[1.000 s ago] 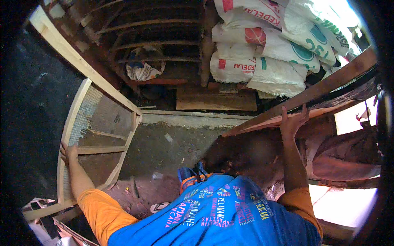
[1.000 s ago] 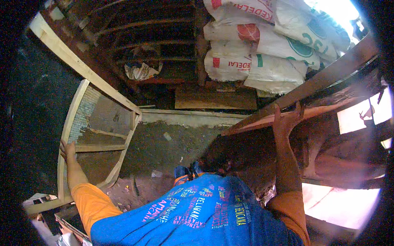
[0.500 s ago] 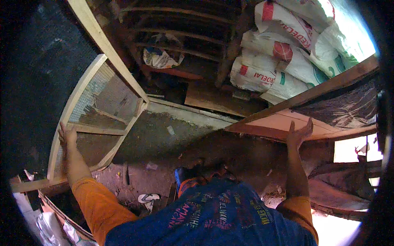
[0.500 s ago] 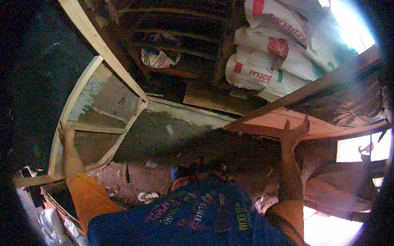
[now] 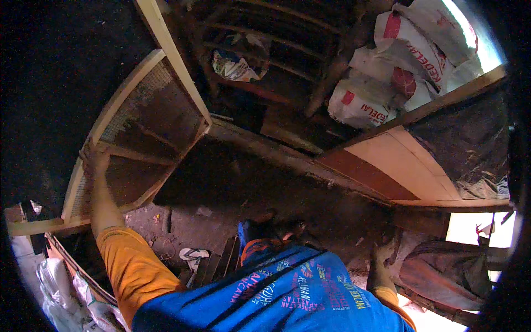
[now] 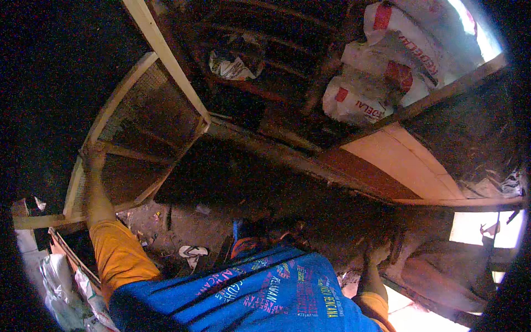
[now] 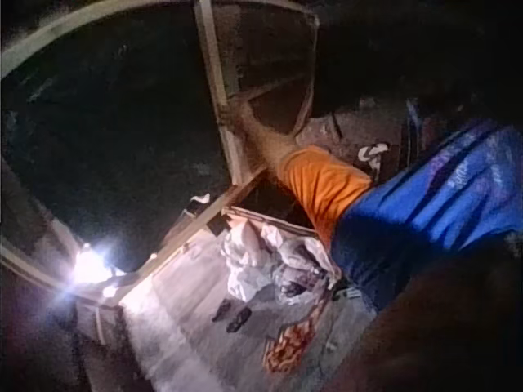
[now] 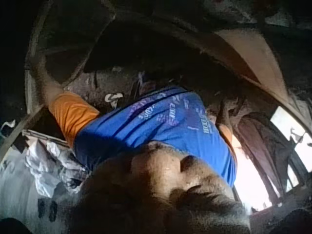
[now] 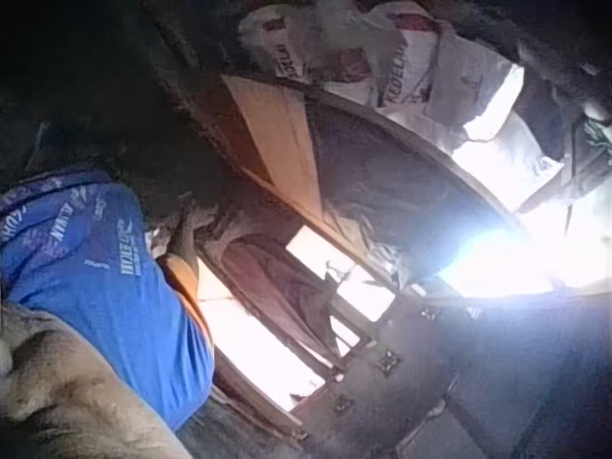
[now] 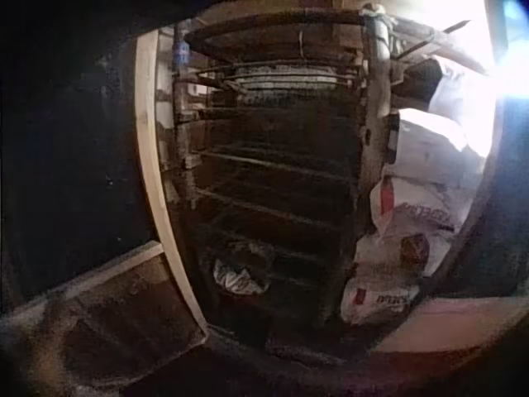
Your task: The person repeatedly picks up wooden frames from a cluttered storage area and carries them to an outdoor water tank, placing them on the edge. The person handles the frames one at a time, moving between the storage area and the tank multiple times.
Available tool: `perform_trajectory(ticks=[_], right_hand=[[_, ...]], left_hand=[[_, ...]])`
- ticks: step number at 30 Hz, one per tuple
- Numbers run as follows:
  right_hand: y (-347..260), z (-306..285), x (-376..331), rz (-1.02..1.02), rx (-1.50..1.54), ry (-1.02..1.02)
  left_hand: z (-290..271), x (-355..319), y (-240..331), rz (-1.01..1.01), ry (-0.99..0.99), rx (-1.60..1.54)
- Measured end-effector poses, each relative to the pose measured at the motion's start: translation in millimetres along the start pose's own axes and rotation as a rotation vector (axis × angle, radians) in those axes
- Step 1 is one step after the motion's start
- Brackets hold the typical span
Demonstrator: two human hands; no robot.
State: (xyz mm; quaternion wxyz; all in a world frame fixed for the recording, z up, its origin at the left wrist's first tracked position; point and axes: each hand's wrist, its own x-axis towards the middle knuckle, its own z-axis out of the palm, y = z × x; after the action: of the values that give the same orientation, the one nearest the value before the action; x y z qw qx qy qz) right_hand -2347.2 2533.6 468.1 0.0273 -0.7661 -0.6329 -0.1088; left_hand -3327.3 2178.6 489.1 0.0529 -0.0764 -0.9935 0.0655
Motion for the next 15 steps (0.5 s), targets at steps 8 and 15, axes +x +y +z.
perform_trajectory(ticks=[8, 15], right_hand=[[-14, 41, -8, -0.010, 0.120, -0.030], [-18, 91, 15, -0.221, 0.276, 0.017]], left_hand=[[-8, -52, 10, 0.044, 0.066, -0.170], [-7, -110, 23, 0.131, 0.140, -0.286]])
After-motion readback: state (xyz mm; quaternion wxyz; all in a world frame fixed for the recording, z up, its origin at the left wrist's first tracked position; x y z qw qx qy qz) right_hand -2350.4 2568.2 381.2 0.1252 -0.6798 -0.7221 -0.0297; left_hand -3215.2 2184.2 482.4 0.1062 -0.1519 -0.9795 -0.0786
